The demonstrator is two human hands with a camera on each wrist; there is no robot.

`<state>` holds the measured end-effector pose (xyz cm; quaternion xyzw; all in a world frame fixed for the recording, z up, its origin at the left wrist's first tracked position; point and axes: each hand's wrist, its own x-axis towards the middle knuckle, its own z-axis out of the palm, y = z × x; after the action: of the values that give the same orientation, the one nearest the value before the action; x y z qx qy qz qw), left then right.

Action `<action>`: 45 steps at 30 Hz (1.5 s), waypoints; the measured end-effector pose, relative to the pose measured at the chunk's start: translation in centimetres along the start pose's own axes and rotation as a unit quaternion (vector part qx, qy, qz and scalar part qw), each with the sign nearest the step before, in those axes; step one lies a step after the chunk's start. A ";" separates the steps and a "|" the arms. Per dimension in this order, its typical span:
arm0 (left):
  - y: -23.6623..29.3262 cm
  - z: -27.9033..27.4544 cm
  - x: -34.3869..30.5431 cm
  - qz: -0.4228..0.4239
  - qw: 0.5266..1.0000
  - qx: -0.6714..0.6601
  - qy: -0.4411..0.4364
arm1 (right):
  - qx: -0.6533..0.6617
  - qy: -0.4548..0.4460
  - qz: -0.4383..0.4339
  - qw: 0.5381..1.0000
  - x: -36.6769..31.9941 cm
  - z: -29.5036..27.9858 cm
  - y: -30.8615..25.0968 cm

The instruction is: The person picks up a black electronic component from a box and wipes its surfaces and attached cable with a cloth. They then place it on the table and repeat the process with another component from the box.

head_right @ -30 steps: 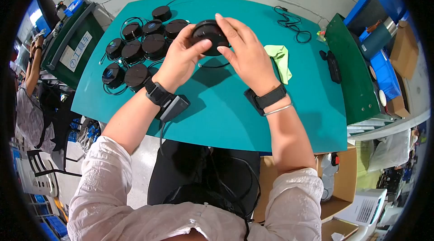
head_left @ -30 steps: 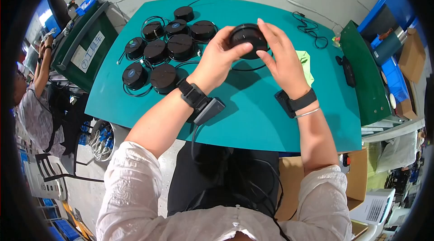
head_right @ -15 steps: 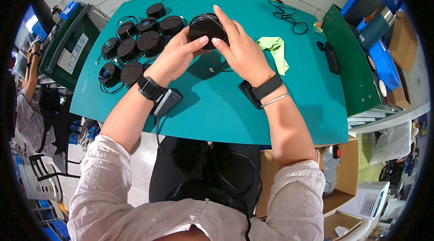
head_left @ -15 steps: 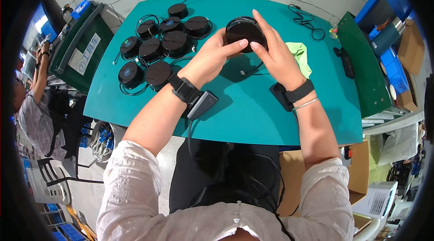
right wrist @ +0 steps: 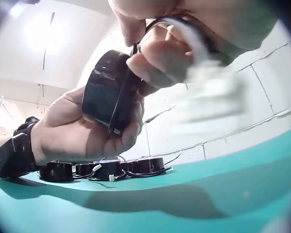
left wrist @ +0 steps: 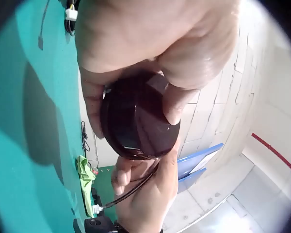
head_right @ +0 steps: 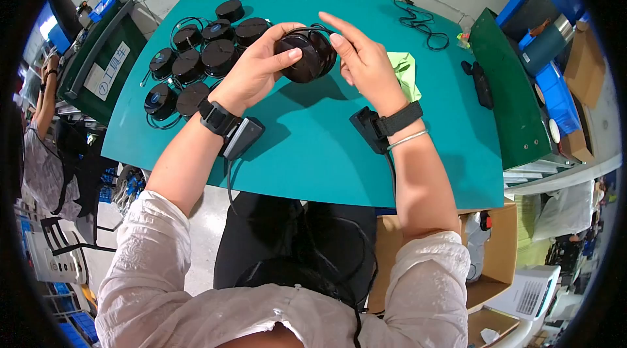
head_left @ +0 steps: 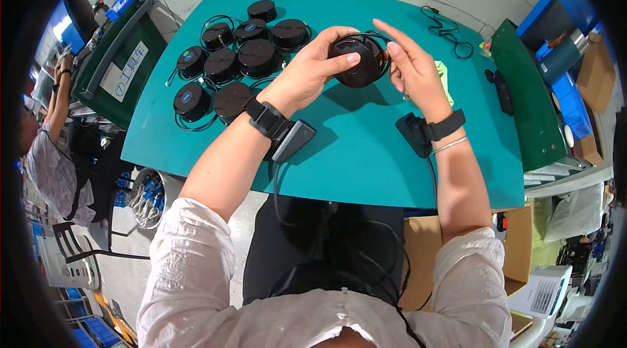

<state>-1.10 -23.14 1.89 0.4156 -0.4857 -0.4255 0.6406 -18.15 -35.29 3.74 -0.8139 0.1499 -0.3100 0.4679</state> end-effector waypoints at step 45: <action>-1.3 0.0 0.2 -0.193 0.965 -0.141 0.106 | 0.164 0.063 -0.009 0.985 0.0 -0.1 -0.5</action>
<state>-1.23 -23.69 0.68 0.4491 -0.2609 -0.5589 0.6464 -18.22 -35.08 4.14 -0.7068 0.1186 -0.3850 0.5815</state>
